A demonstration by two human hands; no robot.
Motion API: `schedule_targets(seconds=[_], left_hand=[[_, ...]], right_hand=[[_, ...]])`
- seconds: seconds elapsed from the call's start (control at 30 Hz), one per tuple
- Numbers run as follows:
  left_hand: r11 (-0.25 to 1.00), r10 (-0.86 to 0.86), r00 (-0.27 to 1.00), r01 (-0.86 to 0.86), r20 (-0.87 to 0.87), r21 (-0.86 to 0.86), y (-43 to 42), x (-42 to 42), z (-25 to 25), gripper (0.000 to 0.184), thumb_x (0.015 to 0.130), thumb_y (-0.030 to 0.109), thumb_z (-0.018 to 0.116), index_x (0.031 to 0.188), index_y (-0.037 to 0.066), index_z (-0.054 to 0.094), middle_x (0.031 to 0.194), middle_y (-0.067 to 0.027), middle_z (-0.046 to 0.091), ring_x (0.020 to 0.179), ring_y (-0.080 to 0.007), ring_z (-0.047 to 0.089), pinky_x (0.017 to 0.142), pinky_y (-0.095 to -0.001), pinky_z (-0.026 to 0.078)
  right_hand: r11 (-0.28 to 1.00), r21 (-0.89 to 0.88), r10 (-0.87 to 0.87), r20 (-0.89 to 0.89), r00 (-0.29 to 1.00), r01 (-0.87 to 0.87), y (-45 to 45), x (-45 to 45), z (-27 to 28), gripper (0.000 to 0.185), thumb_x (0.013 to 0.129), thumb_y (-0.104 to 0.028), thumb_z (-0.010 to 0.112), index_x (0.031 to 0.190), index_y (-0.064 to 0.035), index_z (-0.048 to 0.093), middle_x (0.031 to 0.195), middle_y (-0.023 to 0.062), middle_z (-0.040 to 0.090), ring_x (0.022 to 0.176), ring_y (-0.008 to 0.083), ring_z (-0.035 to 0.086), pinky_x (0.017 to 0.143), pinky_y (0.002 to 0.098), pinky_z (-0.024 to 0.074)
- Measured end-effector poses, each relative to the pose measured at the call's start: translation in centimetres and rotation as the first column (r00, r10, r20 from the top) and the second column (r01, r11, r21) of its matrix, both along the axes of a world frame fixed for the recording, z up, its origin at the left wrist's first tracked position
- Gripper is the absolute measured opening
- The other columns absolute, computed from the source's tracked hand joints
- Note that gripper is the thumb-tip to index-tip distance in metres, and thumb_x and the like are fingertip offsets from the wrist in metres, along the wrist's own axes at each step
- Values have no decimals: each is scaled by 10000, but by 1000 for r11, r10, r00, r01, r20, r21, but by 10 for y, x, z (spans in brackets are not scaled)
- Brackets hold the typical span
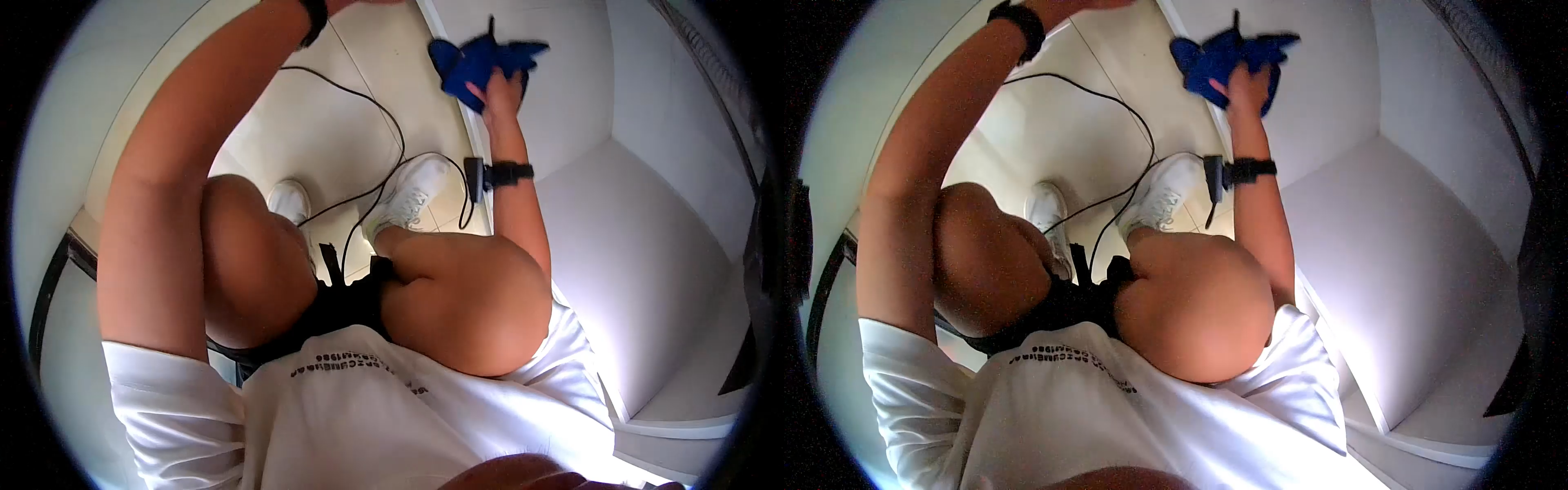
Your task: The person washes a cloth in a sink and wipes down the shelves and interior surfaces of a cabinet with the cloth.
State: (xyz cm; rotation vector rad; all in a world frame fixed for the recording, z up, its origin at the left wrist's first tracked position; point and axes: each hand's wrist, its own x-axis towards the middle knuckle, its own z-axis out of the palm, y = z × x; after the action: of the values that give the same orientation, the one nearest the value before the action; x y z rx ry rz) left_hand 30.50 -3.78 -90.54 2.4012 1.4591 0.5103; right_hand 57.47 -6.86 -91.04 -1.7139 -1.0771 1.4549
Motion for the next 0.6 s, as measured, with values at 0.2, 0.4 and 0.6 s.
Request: schedule_targets(seconds=[0.2, 0.4, 0.6], left_hand=[[911, 413, 879, -401, 240, -98, -21, -3, 22, 587, 844, 186, 559, 1360, 6, 344, 1380, -247, 371, 1263, -390, 374, 1063, -454, 317], [597, 802, 548, -745, 237, -298, 5, -6, -17, 660, 819, 189, 540, 1401, 57, 258, 1130, -296, 539, 1014, -436, 540, 869, -501, 455], [606, 783, 355, -618, 511, -501, 21, -22, 0, 483, 900, 189, 491, 1336, 64, 324, 1041, -221, 610, 979, -388, 595, 861, -446, 470]], right_hand=[[954, 135, 235, 217, 947, -268, 80, -139, 2, 552, 916, -441, 436, 1324, -70, 443, 1270, 280, 478, 1231, 440, 384, 1033, 521, 282], [862, -155, 356, -493, 794, -482, 134, -194, 18, 477, 869, -203, 573, 1292, -46, 419, 1233, 162, 498, 1057, 323, 538, 882, 437, 484], [782, 263, 590, -15, 808, -566, 139, -185, 47, 470, 819, -326, 648, 1142, 1, 551, 1058, 142, 608, 916, 270, 581, 811, 327, 463]])
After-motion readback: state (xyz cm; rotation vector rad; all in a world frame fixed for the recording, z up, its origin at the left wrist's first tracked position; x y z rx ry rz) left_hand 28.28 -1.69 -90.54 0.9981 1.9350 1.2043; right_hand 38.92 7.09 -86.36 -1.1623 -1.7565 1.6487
